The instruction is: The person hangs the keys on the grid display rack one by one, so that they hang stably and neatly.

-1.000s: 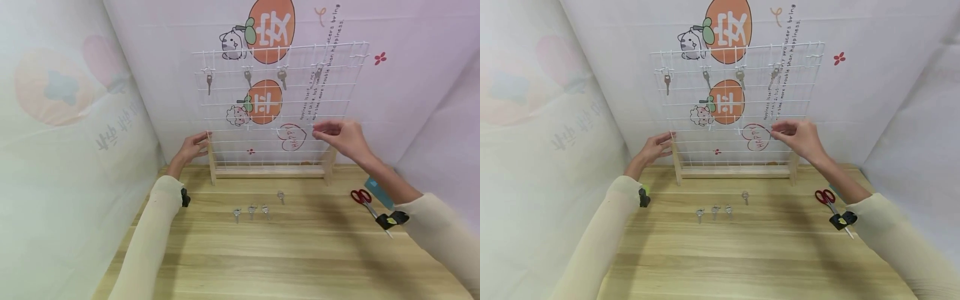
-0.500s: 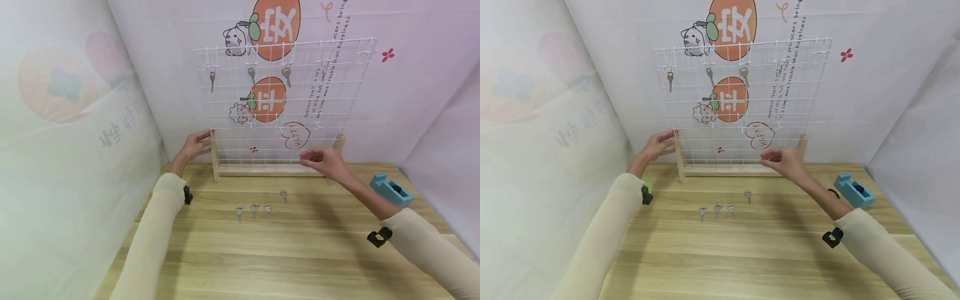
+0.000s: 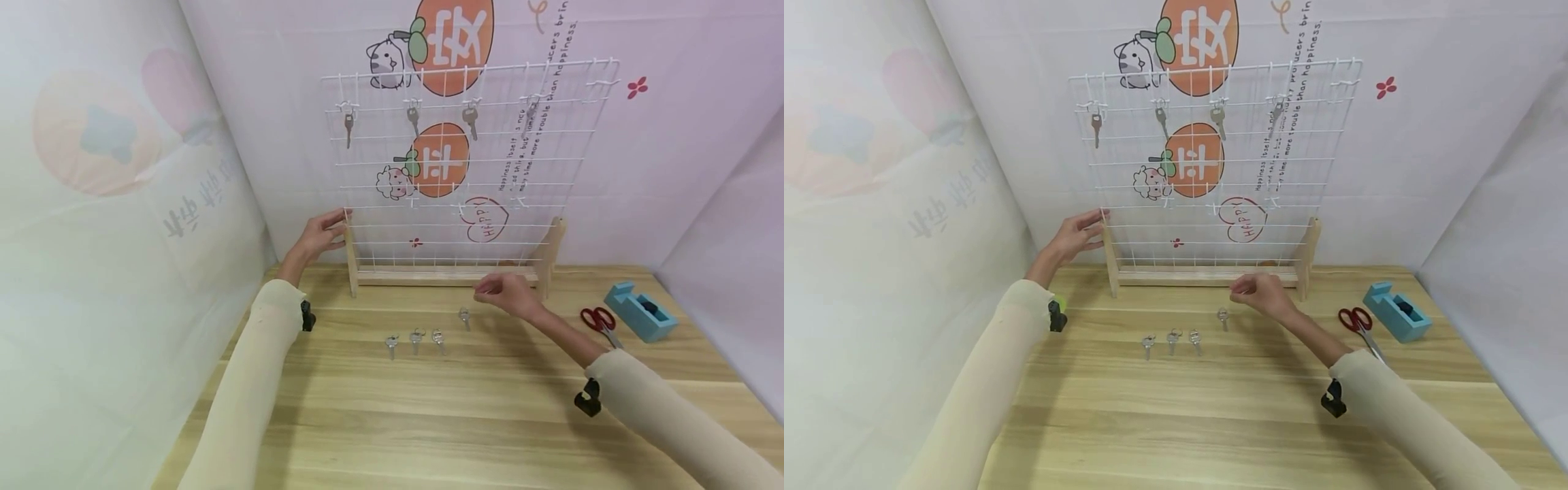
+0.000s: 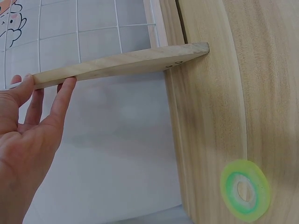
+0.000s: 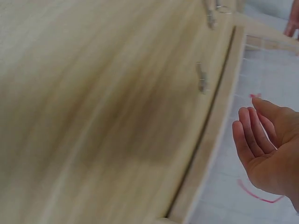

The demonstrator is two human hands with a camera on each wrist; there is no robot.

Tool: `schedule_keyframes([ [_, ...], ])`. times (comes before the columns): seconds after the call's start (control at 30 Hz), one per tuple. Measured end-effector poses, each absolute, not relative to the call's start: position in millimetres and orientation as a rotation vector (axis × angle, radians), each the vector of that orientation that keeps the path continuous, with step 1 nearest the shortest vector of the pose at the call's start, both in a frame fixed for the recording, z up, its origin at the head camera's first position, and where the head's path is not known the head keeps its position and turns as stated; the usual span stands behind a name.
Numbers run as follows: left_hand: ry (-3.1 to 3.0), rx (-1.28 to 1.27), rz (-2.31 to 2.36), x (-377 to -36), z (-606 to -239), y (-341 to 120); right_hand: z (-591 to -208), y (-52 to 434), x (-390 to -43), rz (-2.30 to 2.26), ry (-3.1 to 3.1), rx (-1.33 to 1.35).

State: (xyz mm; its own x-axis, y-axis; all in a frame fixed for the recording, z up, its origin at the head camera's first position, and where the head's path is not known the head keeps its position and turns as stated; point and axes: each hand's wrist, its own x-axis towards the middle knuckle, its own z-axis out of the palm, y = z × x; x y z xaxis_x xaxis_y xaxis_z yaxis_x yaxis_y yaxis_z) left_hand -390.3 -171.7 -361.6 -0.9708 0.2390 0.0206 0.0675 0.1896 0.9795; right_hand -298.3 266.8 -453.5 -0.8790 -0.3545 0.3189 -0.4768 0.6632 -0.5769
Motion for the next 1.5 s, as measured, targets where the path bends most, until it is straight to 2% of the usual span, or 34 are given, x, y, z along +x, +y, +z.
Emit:
schedule_keyframes([
  [0.4, 2.298, 0.306, 1.908, -391.4, -360.6, -167.7, -493.5, 259.6, -308.6, 1.139, -2.792, 0.638],
  [1.3, 2.269, 0.285, 1.93, -393.3, -362.7, -170.2, -508.1, 258.4, -305.0, 1.098, -2.698, 0.781],
  [1.5, 2.29, 0.294, 1.914, -388.9, -361.6, -172.0, -502.7, 263.6, -302.3, 1.066, -2.733, 0.728],
])
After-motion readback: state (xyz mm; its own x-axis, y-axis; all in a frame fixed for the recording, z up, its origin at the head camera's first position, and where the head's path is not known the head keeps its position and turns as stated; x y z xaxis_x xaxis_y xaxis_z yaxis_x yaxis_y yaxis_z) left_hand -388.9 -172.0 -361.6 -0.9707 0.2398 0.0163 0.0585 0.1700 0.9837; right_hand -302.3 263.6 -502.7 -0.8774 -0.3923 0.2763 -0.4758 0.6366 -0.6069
